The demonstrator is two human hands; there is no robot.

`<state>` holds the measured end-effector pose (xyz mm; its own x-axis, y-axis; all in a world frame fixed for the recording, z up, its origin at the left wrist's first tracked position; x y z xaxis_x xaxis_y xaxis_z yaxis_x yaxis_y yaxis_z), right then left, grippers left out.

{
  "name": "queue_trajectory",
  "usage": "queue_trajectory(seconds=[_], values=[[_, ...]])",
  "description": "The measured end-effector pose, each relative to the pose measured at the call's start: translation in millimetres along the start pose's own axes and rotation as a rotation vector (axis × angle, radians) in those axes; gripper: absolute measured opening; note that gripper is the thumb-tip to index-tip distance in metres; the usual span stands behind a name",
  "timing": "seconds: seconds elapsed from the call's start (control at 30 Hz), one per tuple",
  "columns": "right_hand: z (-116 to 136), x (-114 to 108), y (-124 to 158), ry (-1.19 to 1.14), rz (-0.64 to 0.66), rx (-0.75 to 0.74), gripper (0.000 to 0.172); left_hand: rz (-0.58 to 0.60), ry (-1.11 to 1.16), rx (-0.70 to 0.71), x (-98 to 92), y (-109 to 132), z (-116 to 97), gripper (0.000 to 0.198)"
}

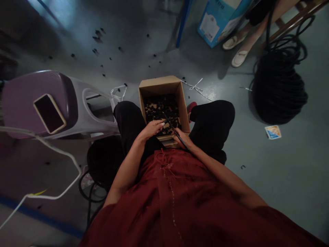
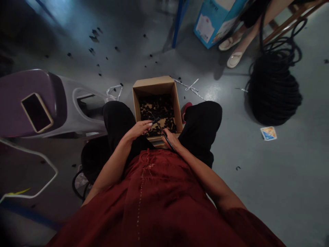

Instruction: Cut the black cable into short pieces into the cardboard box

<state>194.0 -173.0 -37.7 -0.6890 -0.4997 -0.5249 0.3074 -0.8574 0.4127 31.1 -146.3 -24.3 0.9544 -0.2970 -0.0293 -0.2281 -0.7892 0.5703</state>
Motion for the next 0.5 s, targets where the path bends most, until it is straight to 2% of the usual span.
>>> queue_trajectory(seconds=[0.13,0.37,0.5], values=[[-1.2,-0.6,-0.4,0.013,-0.025,-0.018,0.02,-0.027,0.01,-0.017,-1.6,-0.7,2.0,0.031],[-5.0,0.3,-4.1,0.006,-0.048,-0.006,0.017,0.0,0.007,-0.009,0.1,0.7,-0.8,0.026],[-17.4,-1.4,-7.0,-0.08,-0.097,0.083,0.016,0.002,0.0,-0.015,0.3,2.0,-2.0,0.03]])
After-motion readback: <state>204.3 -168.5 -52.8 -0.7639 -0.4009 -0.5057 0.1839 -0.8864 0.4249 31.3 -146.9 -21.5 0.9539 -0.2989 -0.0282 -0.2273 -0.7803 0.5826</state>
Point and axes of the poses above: each hand's wrist, its own y-axis away from the middle knuckle, its own x-axis out of the palm, z = x × y, the point moved 7 cm from there along -y, towards the middle knuckle, and after that the axes turned 3 degrees about -z, right-handed, at the moved point
